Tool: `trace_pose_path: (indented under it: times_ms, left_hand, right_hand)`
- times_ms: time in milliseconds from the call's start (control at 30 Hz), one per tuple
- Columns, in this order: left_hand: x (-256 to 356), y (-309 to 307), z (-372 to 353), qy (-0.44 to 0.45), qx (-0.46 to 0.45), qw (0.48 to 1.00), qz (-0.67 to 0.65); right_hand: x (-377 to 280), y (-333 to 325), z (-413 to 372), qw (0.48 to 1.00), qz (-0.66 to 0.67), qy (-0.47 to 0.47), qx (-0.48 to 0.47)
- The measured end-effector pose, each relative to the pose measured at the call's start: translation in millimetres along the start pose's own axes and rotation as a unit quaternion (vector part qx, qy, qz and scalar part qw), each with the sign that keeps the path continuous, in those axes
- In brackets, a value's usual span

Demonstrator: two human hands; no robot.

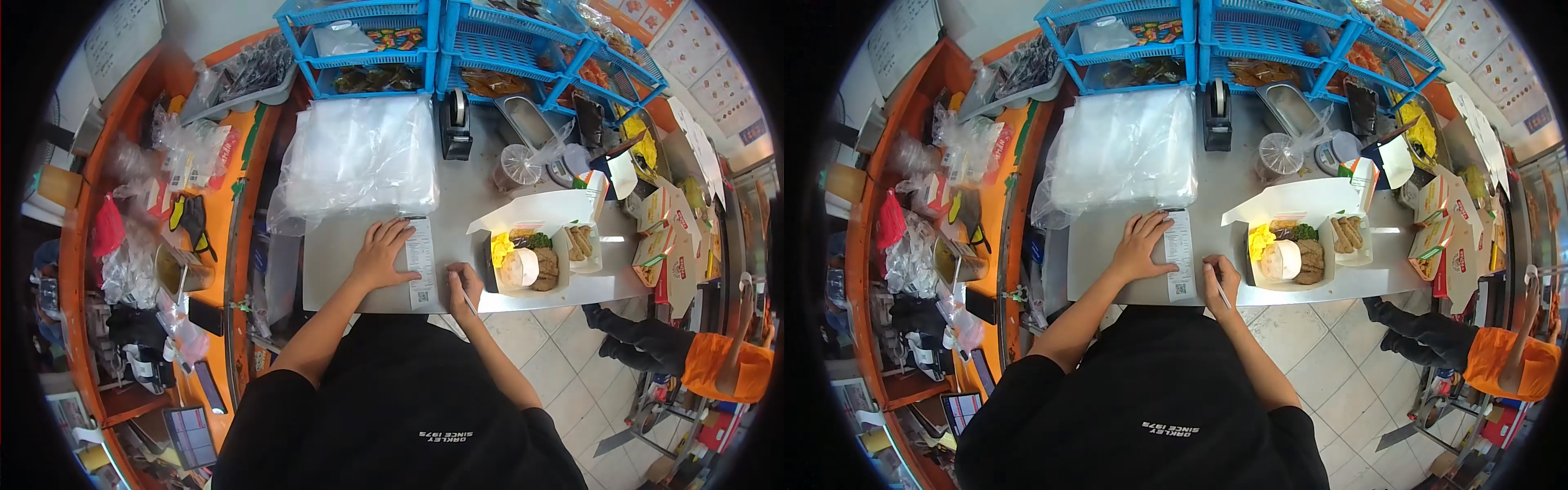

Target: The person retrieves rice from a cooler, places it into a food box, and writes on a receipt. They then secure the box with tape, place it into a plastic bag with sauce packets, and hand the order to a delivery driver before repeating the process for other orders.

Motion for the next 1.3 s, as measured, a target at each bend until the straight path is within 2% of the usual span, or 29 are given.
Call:
trace_pose_path:
  times_ms: [100, 900, 1000, 1067, 1100, 1167, 1300]
  left_hand:
    - [0, -1, 0, 0.000, 0.002, 1.000, 0.001]
    - [-1, 0, -2, 0.006, 0.018, 1.000, 0.000]
    - [-1, -1, -2, 0.007, 0.019, 1.000, 0.000]
    - [-1, -1, -2, 0.007, 0.017, 1.000, 0.000]
    - [0, -1, -2, 0.007, 0.017, 1.000, -0.001]
    - [1, -1, -2, 0.000, 0.016, 1.000, 0.009]
    - [1, 4, -5, -0.009, 0.018, 1.000, 0.021]
  right_hand:
    - [2, 1, 2, 0.999, 0.013, 0.029, 0.007]
    - [-1, 5, 1, 1.000, -0.015, -0.013, 0.008]
    - [-11, 10, 5, 0.999, 0.012, 0.023, 0.040]
    - [-15, 16, 10, 0.988, 0.043, 0.071, 0.129]
    - [-12, 16, 12, 0.988, 0.043, 0.071, 0.128]
    - [-3, 20, 15, 0.989, 0.080, 0.125, 0.009]
    - [5, 32, 24, 0.982, 0.162, 0.101, 0.009]
Point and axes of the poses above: each hand's wrist, its own z-axis towards the middle knuckle, its own y-axis out of the palm, x = y × z, the point moved 2 cm from there along z, towards the middle knuckle, and after that the axes turned 15 degrees about -y, right-handed, at the moved point
